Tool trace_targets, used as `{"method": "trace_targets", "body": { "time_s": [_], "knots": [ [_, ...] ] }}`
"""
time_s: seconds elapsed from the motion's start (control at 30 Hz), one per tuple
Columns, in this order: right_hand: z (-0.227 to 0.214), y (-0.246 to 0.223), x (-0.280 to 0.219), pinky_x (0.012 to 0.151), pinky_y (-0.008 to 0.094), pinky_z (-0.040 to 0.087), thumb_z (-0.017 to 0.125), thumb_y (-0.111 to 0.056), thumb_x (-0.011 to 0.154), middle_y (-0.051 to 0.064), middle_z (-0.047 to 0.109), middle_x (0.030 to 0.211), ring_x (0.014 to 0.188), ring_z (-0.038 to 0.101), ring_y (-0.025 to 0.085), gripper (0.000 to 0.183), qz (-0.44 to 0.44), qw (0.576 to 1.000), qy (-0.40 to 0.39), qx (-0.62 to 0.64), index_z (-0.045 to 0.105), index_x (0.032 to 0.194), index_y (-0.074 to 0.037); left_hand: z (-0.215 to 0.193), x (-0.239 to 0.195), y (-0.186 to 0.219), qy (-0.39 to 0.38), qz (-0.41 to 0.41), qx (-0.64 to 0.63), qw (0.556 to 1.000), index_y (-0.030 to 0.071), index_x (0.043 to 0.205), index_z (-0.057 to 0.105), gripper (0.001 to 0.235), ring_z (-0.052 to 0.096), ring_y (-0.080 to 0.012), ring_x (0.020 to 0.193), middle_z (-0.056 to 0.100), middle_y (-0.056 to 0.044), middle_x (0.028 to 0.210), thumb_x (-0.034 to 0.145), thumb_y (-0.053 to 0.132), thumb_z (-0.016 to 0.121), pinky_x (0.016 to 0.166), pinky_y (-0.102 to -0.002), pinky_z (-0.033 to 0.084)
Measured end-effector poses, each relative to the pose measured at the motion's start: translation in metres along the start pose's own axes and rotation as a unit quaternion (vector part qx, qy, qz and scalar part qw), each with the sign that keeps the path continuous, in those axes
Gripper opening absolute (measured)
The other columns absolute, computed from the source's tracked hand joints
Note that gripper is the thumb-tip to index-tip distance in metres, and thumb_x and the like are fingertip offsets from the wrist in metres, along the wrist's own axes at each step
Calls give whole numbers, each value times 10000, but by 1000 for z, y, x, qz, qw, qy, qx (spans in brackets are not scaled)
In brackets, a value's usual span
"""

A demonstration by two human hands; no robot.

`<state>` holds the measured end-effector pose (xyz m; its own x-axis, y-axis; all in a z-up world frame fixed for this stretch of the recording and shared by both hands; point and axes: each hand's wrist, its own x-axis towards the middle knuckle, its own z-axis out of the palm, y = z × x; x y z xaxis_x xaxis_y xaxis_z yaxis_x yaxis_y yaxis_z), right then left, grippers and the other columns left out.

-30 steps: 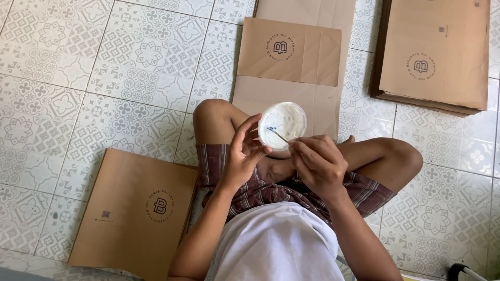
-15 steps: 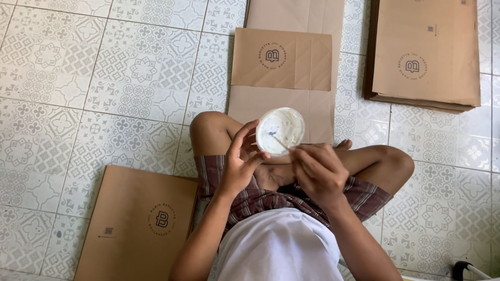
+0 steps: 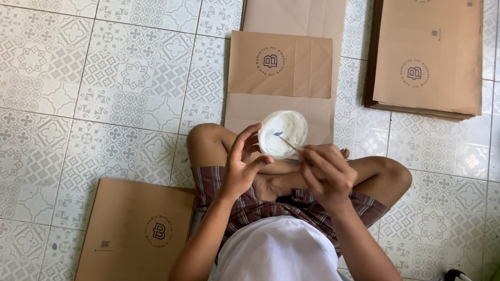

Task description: The person sits on the floor and folds a flat brown paper bag into its three-dimensional shape. They then use a small brush to apply white adhesive from a container onto the bag's seam to secure it.

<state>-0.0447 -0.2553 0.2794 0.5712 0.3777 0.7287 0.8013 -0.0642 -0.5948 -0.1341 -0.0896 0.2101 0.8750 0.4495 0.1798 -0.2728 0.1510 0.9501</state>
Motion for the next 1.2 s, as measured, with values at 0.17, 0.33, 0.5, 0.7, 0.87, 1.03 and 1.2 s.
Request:
{"method": "trace_targets", "body": {
  "time_s": [0.17, 0.33, 0.5, 0.7, 0.87, 1.03, 1.2],
  "knots": [
    [2, 13, 8, 618, 394, 594, 772, 142, 787, 228, 759, 865, 670, 721, 311, 132, 10, 999, -11, -47, 784, 900, 73, 2, 10, -3, 0, -3, 13, 1000, -4, 1455, 484, 772, 618, -256, 1185, 547, -143, 1400, 779, 45, 853, 906, -343, 551],
    [10, 16, 10, 602, 373, 604, 774, 114, 792, 208, 770, 850, 649, 730, 296, 127, 49, 998, -8, -31, 793, 903, 54, 3, 23, -5, 2, -7, 29, 1000, -7, 1441, 499, 767, 620, -257, 1171, 552, -139, 1380, 764, 29, 858, 894, -354, 553],
    [2, 29, 16, 577, 383, 580, 760, 176, 783, 221, 758, 820, 626, 704, 286, 142, 44, 999, 12, -23, 778, 882, 74, 4, 30, -13, 4, -12, 28, 1000, -5, 1432, 509, 769, 625, -258, 1169, 558, -133, 1365, 752, 32, 866, 886, -354, 552],
    [11, 23, 13, 582, 397, 602, 781, 105, 795, 213, 771, 837, 661, 744, 318, 115, 65, 998, -11, -7, 781, 902, 61, 11, 35, -9, 2, -6, 34, 999, -1, 1430, 516, 761, 625, -258, 1159, 558, -132, 1367, 754, 31, 864, 888, -352, 549],
    [7, 28, 15, 595, 407, 603, 772, 118, 802, 219, 767, 844, 670, 739, 319, 121, 74, 997, -4, -7, 782, 914, 71, 12, 36, -10, 1, -10, 37, 999, -3, 1428, 517, 764, 628, -256, 1162, 559, -135, 1367, 752, 39, 869, 892, -352, 551],
    [5, 36, 15, 594, 399, 591, 774, 145, 791, 226, 757, 835, 657, 726, 320, 136, 53, 998, 9, -45, 773, 915, 89, 13, 37, -11, -2, -13, 29, 1000, -12, 1433, 508, 767, 630, -266, 1160, 561, -145, 1356, 756, 35, 864, 899, -366, 553],
    [9, 32, 19, 595, 384, 587, 768, 174, 786, 218, 756, 828, 641, 713, 302, 152, 53, 997, 8, -56, 779, 909, 86, 13, 34, -10, 2, -14, 31, 999, -10, 1430, 512, 761, 629, -265, 1157, 559, -143, 1359, 759, 50, 867, 897, -367, 553]
  ]
}}
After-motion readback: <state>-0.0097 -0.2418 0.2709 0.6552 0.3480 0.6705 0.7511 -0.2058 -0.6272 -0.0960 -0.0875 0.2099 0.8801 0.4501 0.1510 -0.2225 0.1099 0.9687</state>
